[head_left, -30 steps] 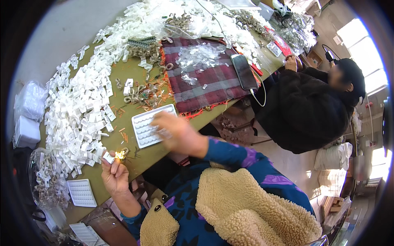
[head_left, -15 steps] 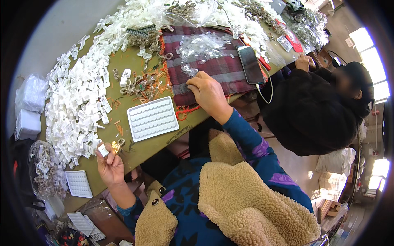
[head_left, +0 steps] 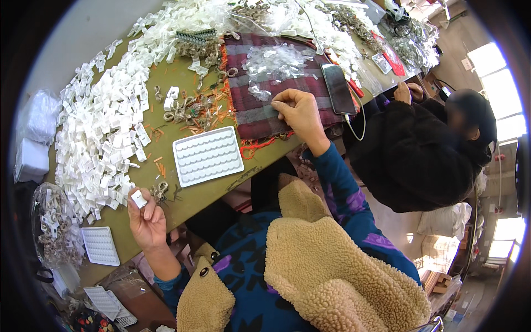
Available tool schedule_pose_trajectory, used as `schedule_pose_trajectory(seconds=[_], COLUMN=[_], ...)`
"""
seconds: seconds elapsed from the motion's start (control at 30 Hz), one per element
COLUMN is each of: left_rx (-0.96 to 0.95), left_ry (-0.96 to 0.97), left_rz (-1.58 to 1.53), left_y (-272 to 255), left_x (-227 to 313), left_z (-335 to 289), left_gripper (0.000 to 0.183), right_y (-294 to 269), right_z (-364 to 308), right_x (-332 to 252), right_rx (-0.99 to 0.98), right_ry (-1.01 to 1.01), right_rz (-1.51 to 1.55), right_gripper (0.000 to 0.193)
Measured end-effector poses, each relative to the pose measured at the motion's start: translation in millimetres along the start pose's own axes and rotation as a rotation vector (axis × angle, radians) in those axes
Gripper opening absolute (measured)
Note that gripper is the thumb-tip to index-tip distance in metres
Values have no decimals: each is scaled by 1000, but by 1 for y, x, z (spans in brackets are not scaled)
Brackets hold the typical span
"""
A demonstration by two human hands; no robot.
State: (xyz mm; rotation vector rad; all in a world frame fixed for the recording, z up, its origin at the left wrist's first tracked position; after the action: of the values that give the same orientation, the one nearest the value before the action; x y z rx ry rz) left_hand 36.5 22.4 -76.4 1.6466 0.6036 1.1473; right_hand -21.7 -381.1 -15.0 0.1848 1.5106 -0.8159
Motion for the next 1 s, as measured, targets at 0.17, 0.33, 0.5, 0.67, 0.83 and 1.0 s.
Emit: schedule_pose_trajectory(seconds=[0.17, 0.33, 0.5, 0.67, 0.83, 1.0], left_rx=[-31, 26, 35, 51, 74, 107], left_ry=[-13, 3, 8, -3, 4, 18], left_rz=[-23, 11, 10, -22, 45, 49], left_y=[0, -2, -2, 1, 4, 9], left_x=[-1, 0, 0, -1, -1, -3], left_z=[1, 1, 0, 0, 0, -1], left_gripper=[33, 34, 34, 34, 34, 32], right_y=[1, 0, -2, -1, 4, 14], right_z=[3, 1, 0, 1, 4, 8], right_x=[6, 8, 6, 4, 7, 1], right_rx=[-2, 19, 4, -7, 41, 191], right_ry=[42, 26, 46, -6, -53, -284], right_rz=[-1, 20, -10, -77, -167, -255], right_gripper=[15, 21, 22, 22, 17, 13])
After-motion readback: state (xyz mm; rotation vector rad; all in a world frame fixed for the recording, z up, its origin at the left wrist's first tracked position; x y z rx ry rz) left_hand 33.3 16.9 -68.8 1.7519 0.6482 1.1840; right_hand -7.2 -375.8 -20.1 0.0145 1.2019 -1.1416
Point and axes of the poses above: each hand's wrist, its own z-axis towards the middle knuckle, its own y-axis out of the palm, x = y × z, the point moved 1 cm from there along z, towards the middle knuckle, and after that the axes turned 4 degrees about x, right-handed, at the moved point
